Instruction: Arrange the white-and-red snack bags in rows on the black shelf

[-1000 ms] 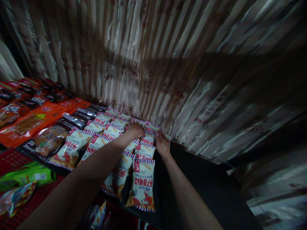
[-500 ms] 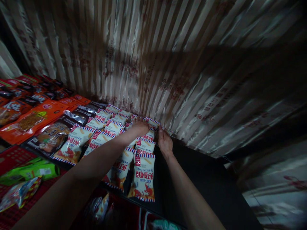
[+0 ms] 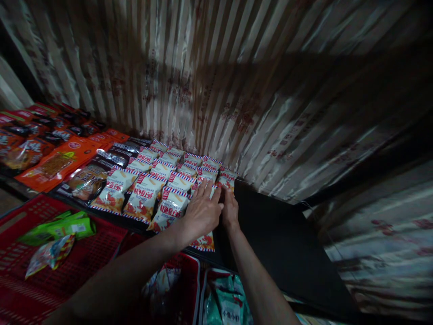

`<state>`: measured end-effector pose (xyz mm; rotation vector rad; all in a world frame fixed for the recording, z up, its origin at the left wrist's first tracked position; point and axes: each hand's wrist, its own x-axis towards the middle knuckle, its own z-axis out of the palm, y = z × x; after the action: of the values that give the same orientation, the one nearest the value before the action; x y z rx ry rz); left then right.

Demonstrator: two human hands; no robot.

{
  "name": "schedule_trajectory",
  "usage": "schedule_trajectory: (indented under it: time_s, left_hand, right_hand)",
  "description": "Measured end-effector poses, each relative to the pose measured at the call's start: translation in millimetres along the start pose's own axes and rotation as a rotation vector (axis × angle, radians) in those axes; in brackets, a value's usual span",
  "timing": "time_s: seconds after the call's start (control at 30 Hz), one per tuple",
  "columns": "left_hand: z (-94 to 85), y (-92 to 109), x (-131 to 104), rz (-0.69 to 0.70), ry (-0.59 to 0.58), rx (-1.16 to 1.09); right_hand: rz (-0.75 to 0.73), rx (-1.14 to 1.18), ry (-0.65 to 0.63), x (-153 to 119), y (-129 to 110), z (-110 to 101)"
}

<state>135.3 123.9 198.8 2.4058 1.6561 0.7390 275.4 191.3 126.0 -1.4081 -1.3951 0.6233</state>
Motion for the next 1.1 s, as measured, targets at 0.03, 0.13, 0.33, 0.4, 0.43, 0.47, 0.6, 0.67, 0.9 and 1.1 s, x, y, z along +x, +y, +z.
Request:
schedule_trajectory:
  time_s: [0.03, 0.13, 0.33, 0.4, 0.43, 0.47, 0.6, 0.67, 0.9, 1.1]
  left_hand:
    - [4.6, 4.1, -15.3, -0.005, 0.024, -0.007]
    - [21.7, 9.9, -53.5, -0.013, 0.081, -0.022]
    - [48.3, -1.9, -83.7, 0.021, 0.148, -0.024]
    - [51.5, -7.5, -84.0, 0.044, 0.15, -0.018]
    - [51.8, -9.8, -83.5, 0.061, 0.144, -0.016]
    - [51.4, -11.7, -82.8, 0.078, 0.135, -0.014]
    - [46.2, -16.0, -80.1, 0.104, 0.086, -0.016]
    - [43.2, -17.1, -79.2, 0.097, 0.073, -0.016]
    - [28.6, -25.9, -93.7, 0.041, 0.211, 0.013]
    - [29.7, -46.5, -129.0, -0.25, 0.376, 0.059]
  right_hand:
    - [0.031, 0.03, -0.002, -3.8, 2.2, 0.4]
    - [0.099, 0.081, -0.013, -16.6, 7.7, 2.7]
    - [0.179, 0.13, -0.003, -42.4, 3.4, 8.8]
    - [0.173, 0.122, -0.004, -48.9, -2.9, 11.6]
    - [0.168, 0.114, -0.005, -51.7, -6.0, 13.4]
    - [0.165, 0.106, -0.009, -54.2, -8.9, 15.3]
    - [0.158, 0.073, -0.016, -59.8, -14.2, 22.6]
    - [0.156, 0.058, -0.004, -59.6, -13.6, 24.6]
    - [0.19, 0.015, 0.085, -66.2, -15.5, 16.1]
    - [0.201, -0.083, 0.086, -112.9, -29.0, 9.9]
